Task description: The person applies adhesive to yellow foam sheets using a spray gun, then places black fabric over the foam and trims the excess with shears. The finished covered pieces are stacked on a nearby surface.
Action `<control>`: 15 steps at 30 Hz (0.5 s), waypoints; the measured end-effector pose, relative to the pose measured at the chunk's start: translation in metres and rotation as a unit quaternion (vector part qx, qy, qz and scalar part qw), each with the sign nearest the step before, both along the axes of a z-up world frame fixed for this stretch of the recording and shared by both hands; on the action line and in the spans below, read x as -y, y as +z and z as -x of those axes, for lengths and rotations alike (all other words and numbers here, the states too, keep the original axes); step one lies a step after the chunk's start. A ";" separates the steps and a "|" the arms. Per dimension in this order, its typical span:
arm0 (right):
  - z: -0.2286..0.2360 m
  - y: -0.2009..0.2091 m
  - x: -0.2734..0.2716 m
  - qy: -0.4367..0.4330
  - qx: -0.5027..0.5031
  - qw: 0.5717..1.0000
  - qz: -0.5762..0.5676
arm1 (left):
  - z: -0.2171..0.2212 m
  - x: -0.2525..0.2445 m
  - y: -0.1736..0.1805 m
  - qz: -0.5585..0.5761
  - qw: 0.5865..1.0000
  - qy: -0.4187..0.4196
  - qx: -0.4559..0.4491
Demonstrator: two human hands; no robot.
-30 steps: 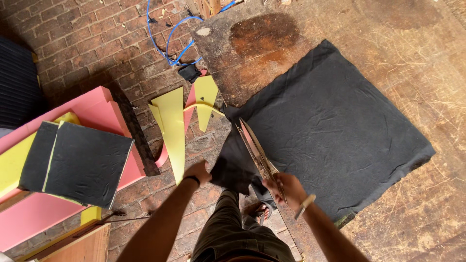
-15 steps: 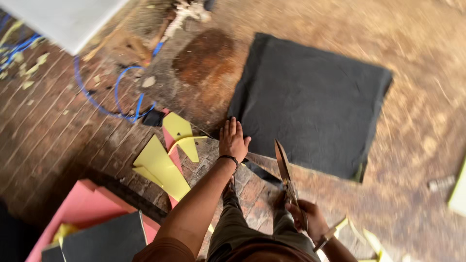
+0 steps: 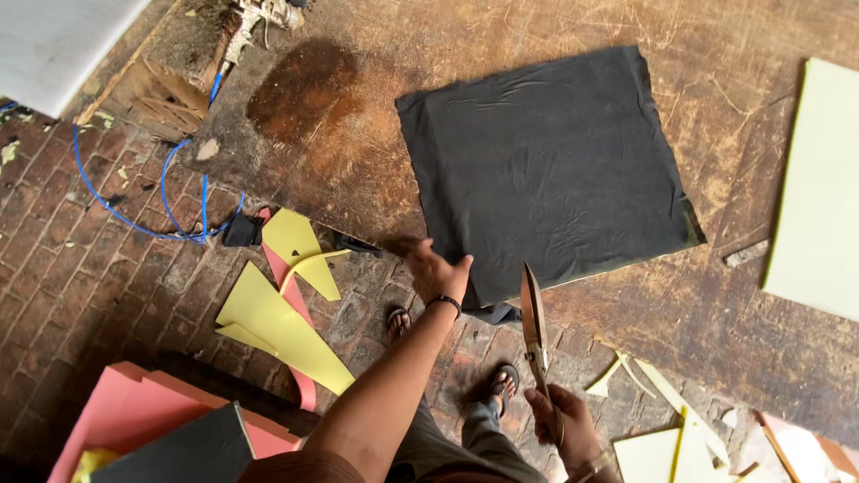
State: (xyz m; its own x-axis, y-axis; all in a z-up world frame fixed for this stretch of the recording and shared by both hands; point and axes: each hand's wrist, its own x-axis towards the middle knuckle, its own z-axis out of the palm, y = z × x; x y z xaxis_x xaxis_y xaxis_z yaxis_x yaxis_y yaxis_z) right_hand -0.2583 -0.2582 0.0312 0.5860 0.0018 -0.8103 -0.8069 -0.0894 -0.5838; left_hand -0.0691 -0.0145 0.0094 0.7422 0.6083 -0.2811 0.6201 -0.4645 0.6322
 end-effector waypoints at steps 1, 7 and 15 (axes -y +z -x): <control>-0.002 -0.003 0.011 0.003 0.002 1.000 0.000 | -0.001 0.004 -0.002 -0.046 0.999 0.023 -0.014; 0.024 -0.015 0.067 0.050 -0.010 0.999 0.012 | 0.031 0.011 -0.047 0.173 0.964 0.202 0.016; 0.045 -0.069 0.125 0.275 0.022 0.961 -0.007 | 0.117 0.006 -0.071 0.339 0.940 0.039 -0.008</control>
